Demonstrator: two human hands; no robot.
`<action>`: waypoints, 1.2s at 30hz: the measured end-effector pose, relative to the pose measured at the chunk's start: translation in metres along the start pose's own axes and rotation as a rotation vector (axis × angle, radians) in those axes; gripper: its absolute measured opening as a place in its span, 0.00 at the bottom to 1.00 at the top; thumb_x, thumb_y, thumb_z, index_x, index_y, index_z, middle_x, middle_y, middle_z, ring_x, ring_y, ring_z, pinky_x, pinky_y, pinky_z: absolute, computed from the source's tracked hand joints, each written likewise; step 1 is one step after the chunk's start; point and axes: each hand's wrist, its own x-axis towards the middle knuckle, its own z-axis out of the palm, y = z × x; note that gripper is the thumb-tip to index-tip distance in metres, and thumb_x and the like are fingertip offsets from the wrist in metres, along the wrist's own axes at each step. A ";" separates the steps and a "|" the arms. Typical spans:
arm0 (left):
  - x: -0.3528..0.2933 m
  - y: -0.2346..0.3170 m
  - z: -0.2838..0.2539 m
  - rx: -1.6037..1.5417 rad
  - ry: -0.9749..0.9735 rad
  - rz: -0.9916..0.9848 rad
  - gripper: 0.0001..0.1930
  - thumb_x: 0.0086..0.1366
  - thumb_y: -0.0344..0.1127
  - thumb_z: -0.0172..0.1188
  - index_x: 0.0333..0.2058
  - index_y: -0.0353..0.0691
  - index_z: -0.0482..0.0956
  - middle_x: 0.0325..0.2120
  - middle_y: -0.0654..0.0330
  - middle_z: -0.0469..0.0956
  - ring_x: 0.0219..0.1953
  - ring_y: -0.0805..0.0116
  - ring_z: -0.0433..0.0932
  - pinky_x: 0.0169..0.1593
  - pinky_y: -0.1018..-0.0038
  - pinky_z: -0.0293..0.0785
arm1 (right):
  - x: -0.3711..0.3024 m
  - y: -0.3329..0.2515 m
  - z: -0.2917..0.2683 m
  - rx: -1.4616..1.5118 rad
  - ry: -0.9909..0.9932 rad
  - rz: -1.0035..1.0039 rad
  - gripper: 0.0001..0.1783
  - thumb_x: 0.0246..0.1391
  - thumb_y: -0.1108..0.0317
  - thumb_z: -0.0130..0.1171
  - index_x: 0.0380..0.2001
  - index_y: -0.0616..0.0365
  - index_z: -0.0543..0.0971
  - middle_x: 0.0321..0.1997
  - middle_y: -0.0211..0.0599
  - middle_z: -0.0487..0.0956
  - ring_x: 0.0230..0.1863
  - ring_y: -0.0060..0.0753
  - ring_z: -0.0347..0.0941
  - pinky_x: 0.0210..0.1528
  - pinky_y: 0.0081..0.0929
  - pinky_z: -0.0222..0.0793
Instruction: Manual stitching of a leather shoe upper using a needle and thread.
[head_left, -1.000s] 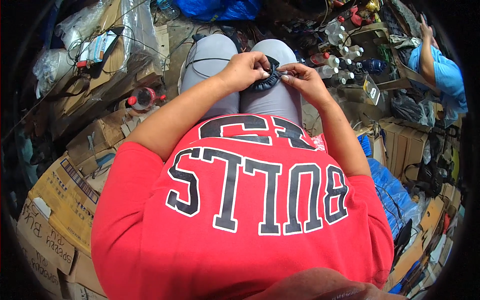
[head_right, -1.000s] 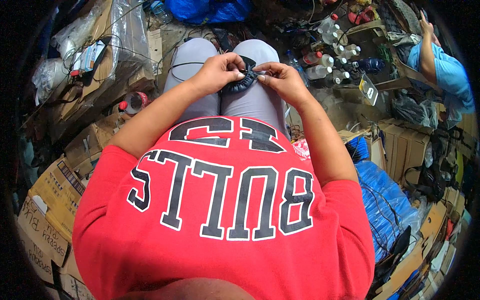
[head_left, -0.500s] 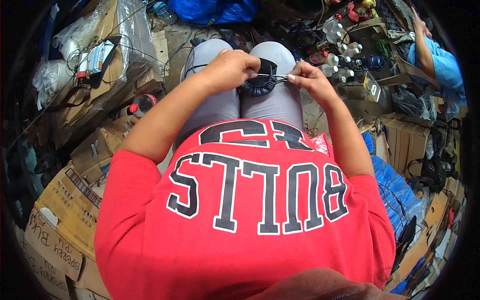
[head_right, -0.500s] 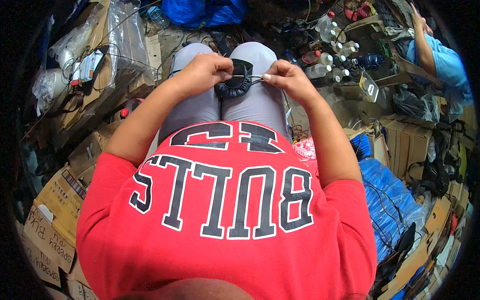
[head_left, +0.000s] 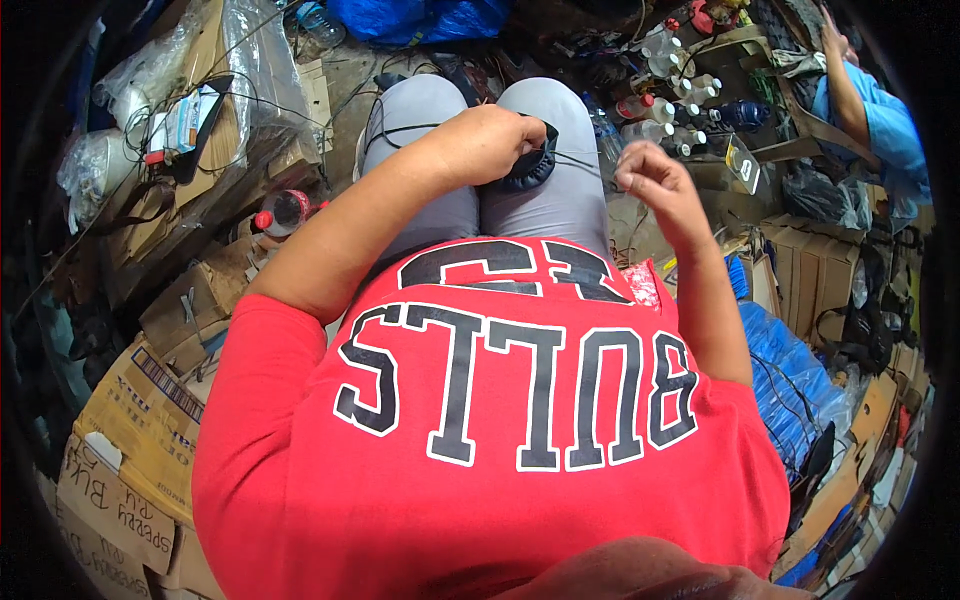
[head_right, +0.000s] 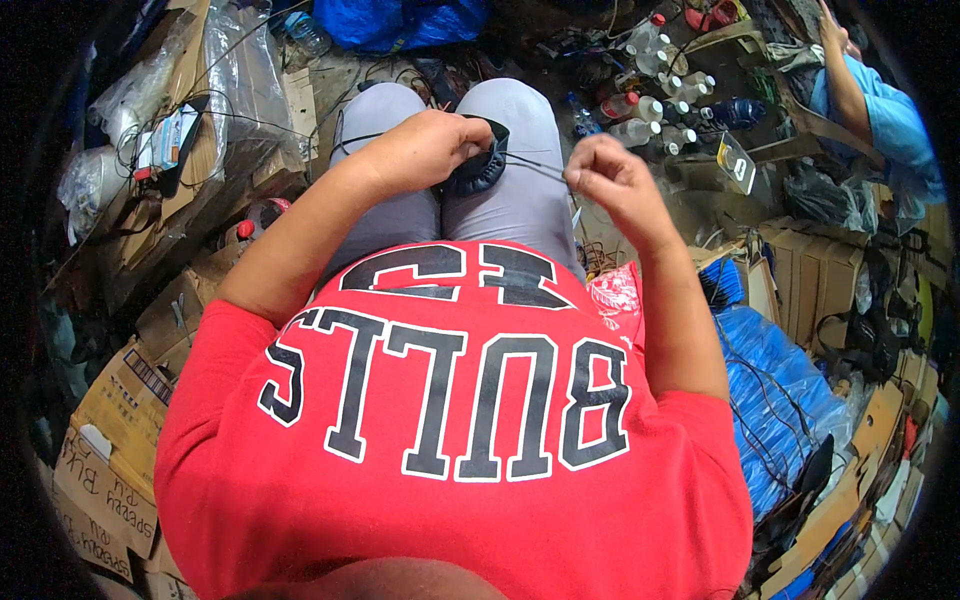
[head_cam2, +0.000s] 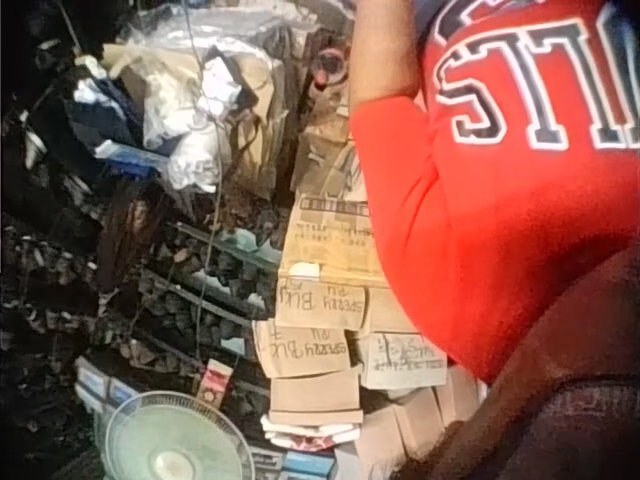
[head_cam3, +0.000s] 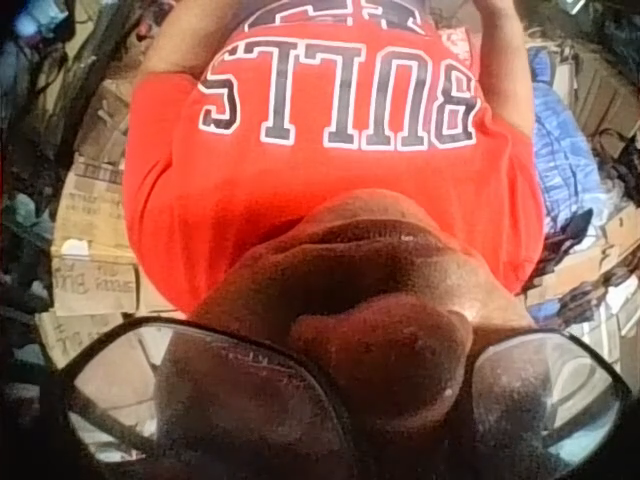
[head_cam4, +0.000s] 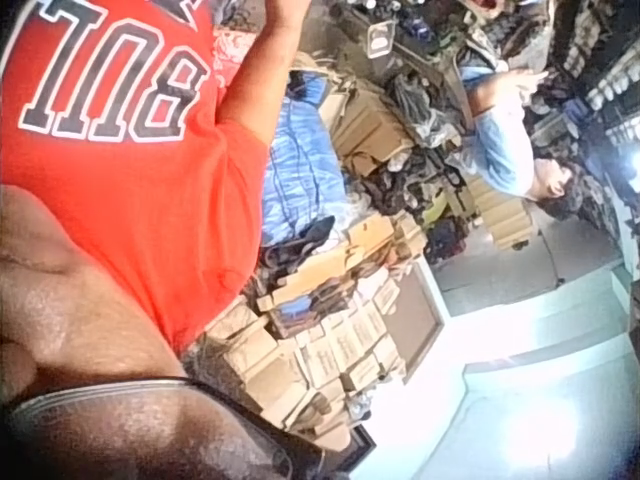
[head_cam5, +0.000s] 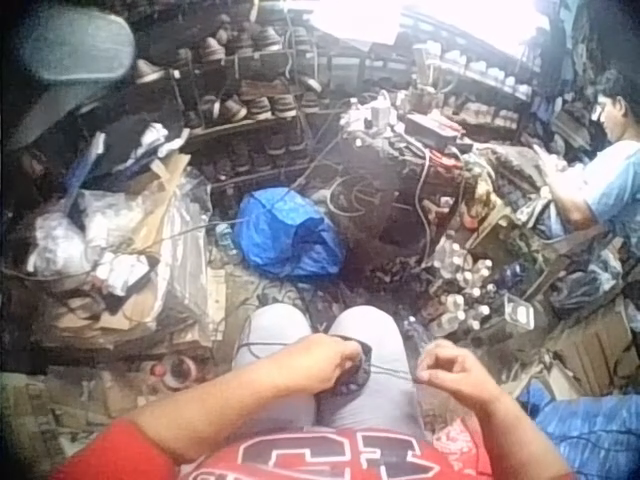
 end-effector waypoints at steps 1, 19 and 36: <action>0.001 0.000 -0.001 -0.004 -0.006 0.005 0.06 0.57 0.28 0.52 0.34 0.37 0.74 0.28 0.49 0.77 0.33 0.49 0.76 0.36 0.63 0.71 | 0.008 -0.010 -0.002 -0.056 0.004 -0.062 0.05 0.47 0.72 0.60 0.25 0.62 0.75 0.35 0.28 0.67 0.37 0.19 0.66 0.41 0.18 0.61; 0.003 -0.002 -0.006 0.131 -0.104 0.013 0.07 0.58 0.32 0.50 0.34 0.38 0.73 0.26 0.46 0.75 0.32 0.46 0.75 0.35 0.59 0.70 | 0.050 -0.027 0.041 -1.347 -0.235 -0.360 0.03 0.49 0.69 0.51 0.27 0.50 0.75 0.29 0.32 0.78 0.37 0.35 0.73 0.45 0.32 0.59; -0.103 -0.013 -0.104 -0.500 0.421 -0.208 0.05 0.59 0.33 0.60 0.28 0.38 0.76 0.23 0.72 0.71 0.27 0.85 0.65 0.32 0.85 0.62 | 0.040 -0.005 -0.031 -0.277 0.215 -0.042 0.11 0.52 0.65 0.60 0.36 0.61 0.79 0.29 0.25 0.76 0.32 0.15 0.68 0.38 0.16 0.64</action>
